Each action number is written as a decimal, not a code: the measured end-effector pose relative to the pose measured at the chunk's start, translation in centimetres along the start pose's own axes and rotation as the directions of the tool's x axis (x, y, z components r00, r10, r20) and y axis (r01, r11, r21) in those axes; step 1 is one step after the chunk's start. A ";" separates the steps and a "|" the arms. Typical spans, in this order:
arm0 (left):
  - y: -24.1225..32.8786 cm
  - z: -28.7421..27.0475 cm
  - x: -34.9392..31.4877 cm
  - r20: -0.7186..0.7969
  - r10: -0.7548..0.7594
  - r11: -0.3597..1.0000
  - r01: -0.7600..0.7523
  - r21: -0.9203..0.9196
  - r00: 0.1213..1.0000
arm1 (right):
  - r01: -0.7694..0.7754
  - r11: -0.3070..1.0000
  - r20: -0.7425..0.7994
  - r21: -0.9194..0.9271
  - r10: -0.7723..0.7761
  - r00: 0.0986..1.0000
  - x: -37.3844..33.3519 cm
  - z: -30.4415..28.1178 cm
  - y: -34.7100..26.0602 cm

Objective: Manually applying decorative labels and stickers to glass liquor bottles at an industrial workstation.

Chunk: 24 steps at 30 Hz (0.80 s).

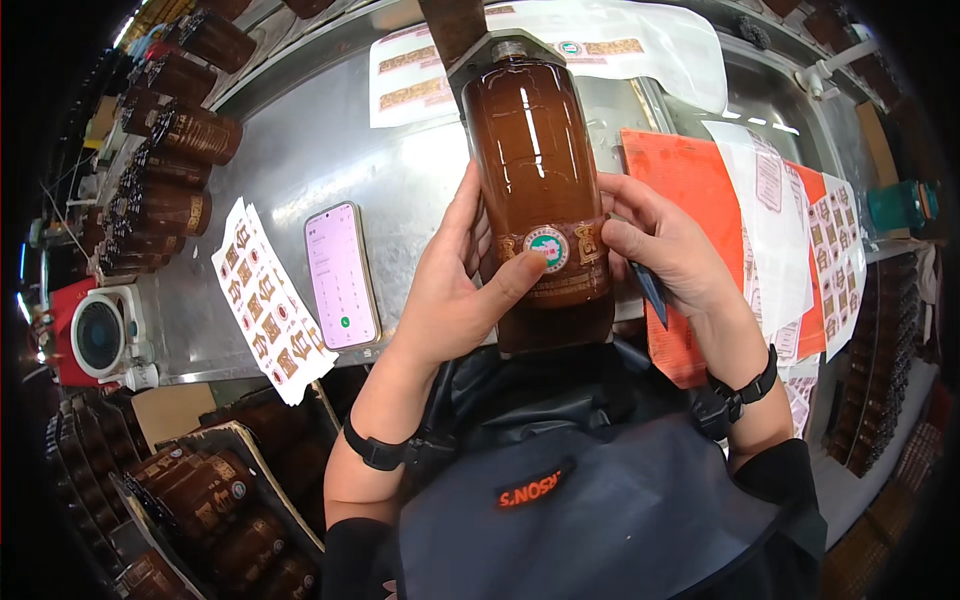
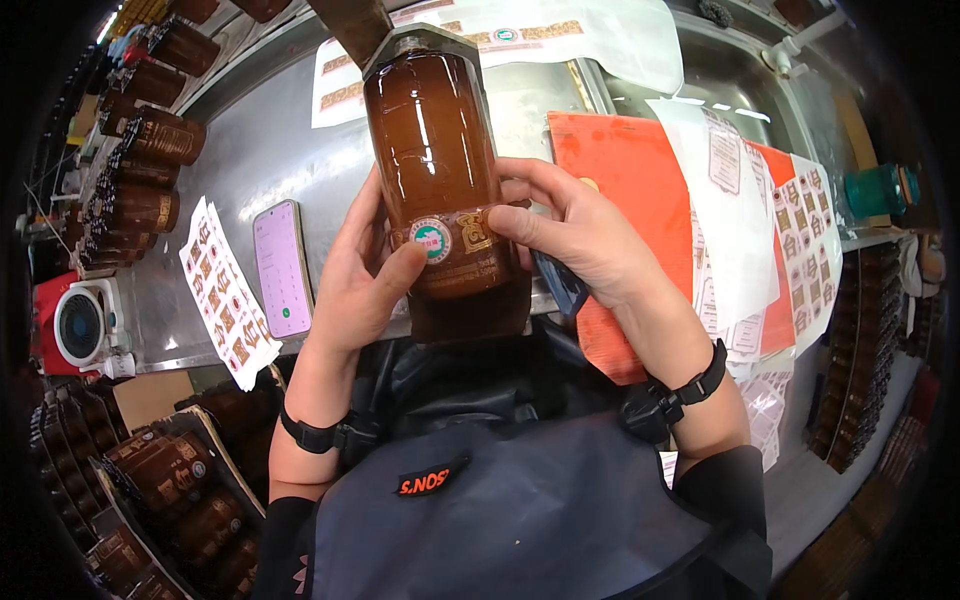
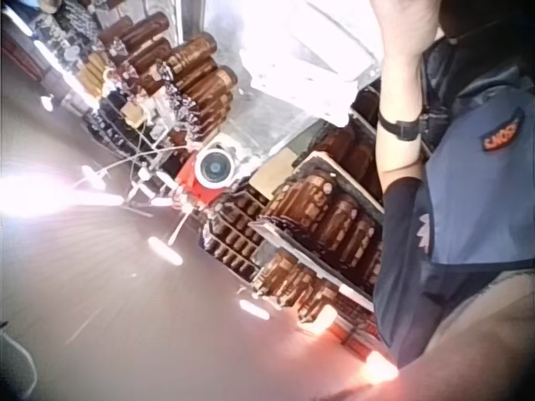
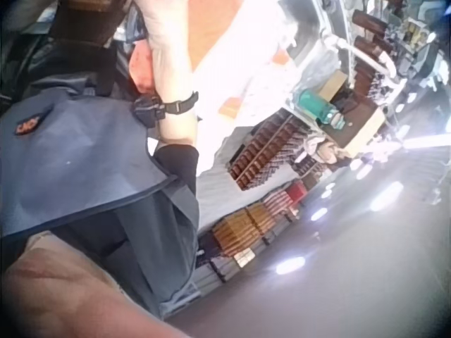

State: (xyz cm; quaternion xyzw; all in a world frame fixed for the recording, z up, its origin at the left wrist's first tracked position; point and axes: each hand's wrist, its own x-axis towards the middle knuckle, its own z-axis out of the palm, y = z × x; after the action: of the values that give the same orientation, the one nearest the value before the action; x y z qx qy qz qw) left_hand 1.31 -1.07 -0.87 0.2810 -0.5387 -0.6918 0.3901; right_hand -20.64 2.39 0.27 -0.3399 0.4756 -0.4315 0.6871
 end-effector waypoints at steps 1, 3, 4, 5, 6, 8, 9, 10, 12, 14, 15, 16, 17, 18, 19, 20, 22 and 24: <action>0.0 0.0 0.0 -0.001 0.004 1.000 -0.004 -0.018 1.000 | 0.003 1.000 -0.005 0.008 -0.003 1.000 0.0 0.0 0.1; 0.1 0.0 0.2 0.008 -0.018 1.000 0.018 0.003 1.000 | 0.037 0.999 0.016 -0.028 -0.037 0.999 0.1 0.1 0.3; 0.1 0.1 0.2 0.010 -0.036 0.999 0.036 0.020 0.999 | 0.039 0.999 0.012 -0.022 -0.038 0.999 0.1 0.0 0.4; 0.2 0.1 0.3 0.017 -0.040 0.999 0.040 0.023 0.999 | 0.033 0.998 0.005 -0.044 -0.033 0.999 0.1 -0.1 0.3; 0.3 0.1 0.3 0.019 -0.035 0.999 0.035 0.013 0.999 | 0.027 0.997 -0.002 -0.066 -0.027 1.000 0.0 -0.1 0.3; 0.4 0.2 0.3 0.026 -0.033 0.999 0.033 0.007 0.999 | 0.026 0.999 -0.010 -0.044 -0.026 1.000 -0.2 0.4 -0.2; 0.5 0.2 0.2 0.012 -0.049 0.999 0.049 -0.008 0.999 | 0.023 0.999 -0.011 -0.028 -0.023 1.000 -0.2 0.6 -0.3; 0.5 0.2 0.2 -0.002 -0.065 0.998 0.064 -0.022 0.998 | 0.025 0.999 -0.014 -0.022 -0.025 1.000 -0.2 0.7 -0.2; 0.6 -0.1 0.2 -0.009 -0.063 0.995 0.064 0.071 0.998 | 0.019 0.999 -0.004 -0.032 -0.019 1.000 -0.2 0.6 -0.3; 1.0 0.0 0.2 -0.006 -0.063 0.985 0.063 0.160 0.998 | 0.025 0.999 -0.021 -0.039 -0.026 0.999 -0.2 0.5 -0.2; 1.8 0.5 0.1 -0.016 0.060 0.873 -0.045 0.486 0.998 | 0.026 0.998 -0.037 -0.052 -0.028 0.999 -0.2 0.3 -0.2; 2.3 0.8 0.1 0.020 0.181 0.645 -0.134 0.752 0.983 | 0.030 0.999 -0.051 -0.045 -0.032 0.998 -0.2 0.1 -0.4; 2.6 1.4 0.0 0.047 0.190 0.553 -0.147 0.820 0.981 | 0.007 0.999 -0.042 -0.037 -0.009 0.999 -0.4 0.1 -0.9; 2.6 1.3 0.0 0.053 0.185 0.550 -0.148 0.822 0.981 | -0.016 0.999 -0.034 -0.028 0.015 0.999 -0.6 0.1 -1.2; 2.5 1.1 -0.1 0.034 0.139 0.575 -0.109 0.811 0.990 | -0.013 1.000 -0.038 -0.019 0.012 0.999 -0.8 0.0 -1.2; 2.3 0.7 -0.2 0.016 0.095 0.595 -0.070 0.800 0.995 | -0.007 1.000 -0.054 -0.030 0.006 0.999 -1.0 0.0 -1.3; 1.4 -0.2 0.1 0.018 0.084 0.738 -0.074 0.671 0.996 | 0.004 0.999 -0.071 -0.033 -0.006 0.997 -1.2 -0.2 -1.1; 0.7 -0.9 0.2 0.067 0.067 0.912 -0.088 0.401 0.996 | 0.034 0.989 -0.029 -0.147 -0.038 0.999 -1.3 -0.2 -0.4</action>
State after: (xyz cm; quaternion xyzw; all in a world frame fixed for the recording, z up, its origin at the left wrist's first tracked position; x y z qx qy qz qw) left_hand 2.04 -1.78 -0.45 0.3158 -0.6903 -0.5569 0.3371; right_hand -21.20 3.40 1.01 -0.3910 0.5107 -0.4132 0.6447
